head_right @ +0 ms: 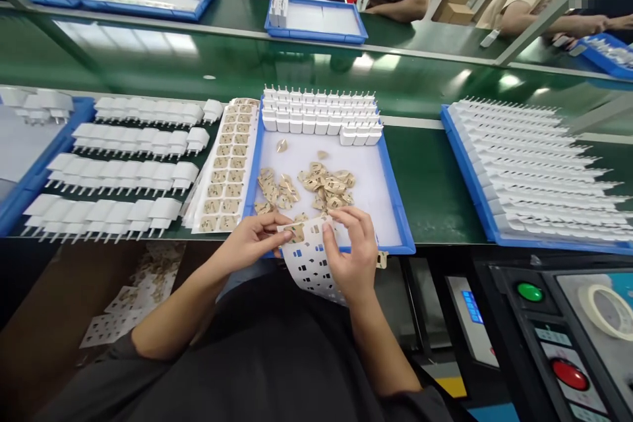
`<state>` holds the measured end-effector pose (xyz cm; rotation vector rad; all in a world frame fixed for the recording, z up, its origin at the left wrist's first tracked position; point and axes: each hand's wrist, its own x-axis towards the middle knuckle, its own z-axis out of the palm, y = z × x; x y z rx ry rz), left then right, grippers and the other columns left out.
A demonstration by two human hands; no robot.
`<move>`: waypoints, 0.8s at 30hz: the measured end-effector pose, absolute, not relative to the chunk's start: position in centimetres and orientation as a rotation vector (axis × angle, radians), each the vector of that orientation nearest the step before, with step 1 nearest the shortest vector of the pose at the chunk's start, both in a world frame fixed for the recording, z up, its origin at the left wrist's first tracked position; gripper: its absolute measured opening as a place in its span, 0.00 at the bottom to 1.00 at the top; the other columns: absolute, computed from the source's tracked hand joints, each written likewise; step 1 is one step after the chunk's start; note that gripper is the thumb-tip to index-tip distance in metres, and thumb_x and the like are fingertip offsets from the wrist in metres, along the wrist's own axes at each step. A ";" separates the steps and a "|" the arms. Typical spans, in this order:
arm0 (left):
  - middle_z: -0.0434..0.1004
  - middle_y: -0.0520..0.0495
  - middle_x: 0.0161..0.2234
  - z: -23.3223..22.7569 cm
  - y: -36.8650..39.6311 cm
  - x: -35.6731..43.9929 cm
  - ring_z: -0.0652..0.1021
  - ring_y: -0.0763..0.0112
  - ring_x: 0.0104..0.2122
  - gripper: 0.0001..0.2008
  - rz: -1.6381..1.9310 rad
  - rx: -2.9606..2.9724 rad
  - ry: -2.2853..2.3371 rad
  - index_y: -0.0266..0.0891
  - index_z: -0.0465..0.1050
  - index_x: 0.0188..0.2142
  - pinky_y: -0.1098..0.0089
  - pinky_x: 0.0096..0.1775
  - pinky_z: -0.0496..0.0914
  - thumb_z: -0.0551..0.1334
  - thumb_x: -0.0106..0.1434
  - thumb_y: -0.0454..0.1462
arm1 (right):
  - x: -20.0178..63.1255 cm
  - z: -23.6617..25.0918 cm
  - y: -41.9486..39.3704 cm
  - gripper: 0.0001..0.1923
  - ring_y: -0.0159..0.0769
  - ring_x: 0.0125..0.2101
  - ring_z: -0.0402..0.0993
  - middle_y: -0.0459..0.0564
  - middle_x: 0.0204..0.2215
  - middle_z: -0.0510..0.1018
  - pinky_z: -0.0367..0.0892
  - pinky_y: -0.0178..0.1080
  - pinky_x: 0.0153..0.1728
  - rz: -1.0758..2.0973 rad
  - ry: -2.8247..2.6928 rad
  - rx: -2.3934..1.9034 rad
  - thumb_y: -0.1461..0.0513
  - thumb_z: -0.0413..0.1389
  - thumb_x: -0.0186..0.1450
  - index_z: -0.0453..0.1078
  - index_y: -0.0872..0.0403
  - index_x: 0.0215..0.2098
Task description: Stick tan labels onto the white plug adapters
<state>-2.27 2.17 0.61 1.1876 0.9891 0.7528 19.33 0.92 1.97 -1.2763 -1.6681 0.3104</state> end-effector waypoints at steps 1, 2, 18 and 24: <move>0.81 0.46 0.33 0.6 2.1 -2.2 0.79 0.71 0.27 0.20 0.759 1.204 1.002 0.36 0.77 0.47 0.71 0.32 0.75 0.66 0.65 0.49 | 19.0 2.1 0.8 0.10 0.41 0.42 0.76 0.52 0.42 0.77 0.73 0.46 0.44 0.185 -1.704 -1.264 0.65 0.62 0.66 0.76 0.49 0.46; 0.80 0.46 0.32 0.5 2.0 -2.2 0.79 0.71 0.27 0.20 0.770 1.219 1.013 0.37 0.77 0.48 0.71 0.31 0.75 0.65 0.65 0.49 | 18.7 2.2 0.6 0.09 0.42 0.43 0.75 0.52 0.42 0.76 0.72 0.47 0.44 0.091 -1.739 -1.256 0.65 0.62 0.66 0.76 0.49 0.44; 0.79 0.49 0.27 0.7 1.9 -1.8 0.80 0.71 0.23 0.22 0.727 1.226 1.003 0.37 0.76 0.41 0.75 0.26 0.71 0.60 0.68 0.55 | 17.6 1.5 0.2 0.07 0.39 0.37 0.79 0.50 0.36 0.81 0.71 0.44 0.40 0.106 -2.016 -1.136 0.64 0.59 0.69 0.77 0.47 0.42; 0.75 0.53 0.20 0.9 2.6 -1.5 0.74 0.74 0.19 0.21 0.640 1.295 1.053 0.38 0.73 0.32 0.76 0.22 0.63 0.61 0.66 0.54 | 17.5 0.8 0.3 0.12 0.38 0.33 0.78 0.50 0.37 0.84 0.69 0.42 0.35 0.024 -2.164 -0.949 0.68 0.58 0.68 0.75 0.47 0.46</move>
